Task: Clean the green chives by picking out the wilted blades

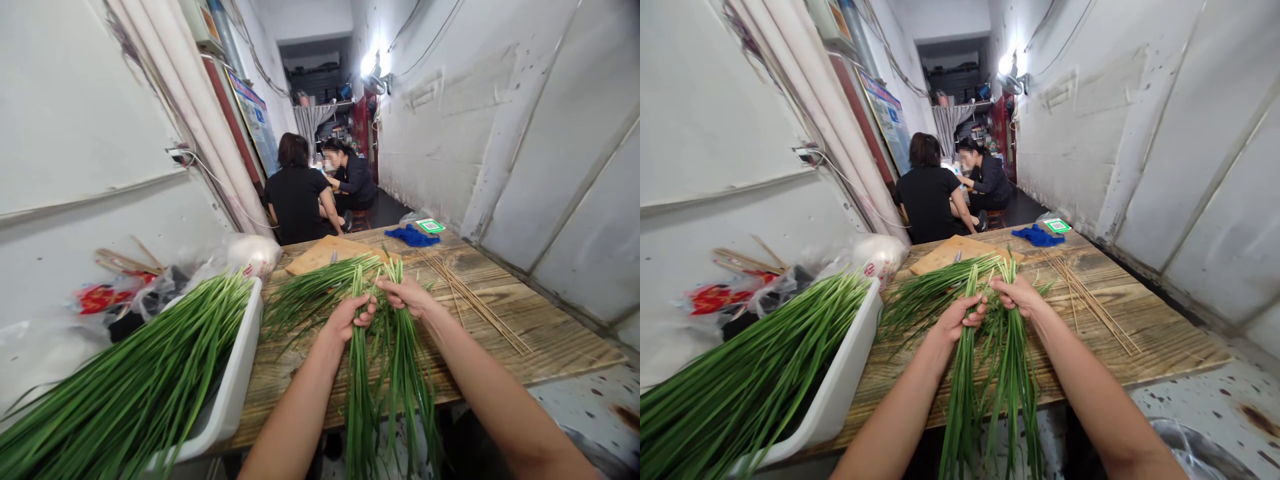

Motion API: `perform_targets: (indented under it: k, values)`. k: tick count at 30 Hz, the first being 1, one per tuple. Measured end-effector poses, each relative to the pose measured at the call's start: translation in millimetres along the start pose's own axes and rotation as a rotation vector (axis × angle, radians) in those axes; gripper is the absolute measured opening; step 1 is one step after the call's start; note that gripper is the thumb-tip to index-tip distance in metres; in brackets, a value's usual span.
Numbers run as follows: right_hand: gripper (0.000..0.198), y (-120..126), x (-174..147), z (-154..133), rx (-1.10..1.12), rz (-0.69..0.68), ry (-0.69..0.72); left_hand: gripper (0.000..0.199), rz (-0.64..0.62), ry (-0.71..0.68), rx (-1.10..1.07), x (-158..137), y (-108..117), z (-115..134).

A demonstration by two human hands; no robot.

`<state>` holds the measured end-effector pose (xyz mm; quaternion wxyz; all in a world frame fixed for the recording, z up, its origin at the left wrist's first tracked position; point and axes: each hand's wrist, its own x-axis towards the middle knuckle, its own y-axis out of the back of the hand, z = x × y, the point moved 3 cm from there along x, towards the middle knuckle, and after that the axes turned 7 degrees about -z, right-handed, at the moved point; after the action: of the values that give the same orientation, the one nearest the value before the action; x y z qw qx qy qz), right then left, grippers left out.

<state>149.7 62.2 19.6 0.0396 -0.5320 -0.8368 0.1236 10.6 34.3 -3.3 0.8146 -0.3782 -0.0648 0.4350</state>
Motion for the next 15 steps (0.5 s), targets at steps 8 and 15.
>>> perform_targets:
  k: [8,15]
  values:
    - [0.043,10,7,3,0.106,0.061,0.061,0.015,-0.026,0.014,-0.005,-2,-5,-1]
    - [0.03,26,11,1,0.28,0.19,0.062,0.013,-0.04,0.034,-0.089,-4,-6,2]
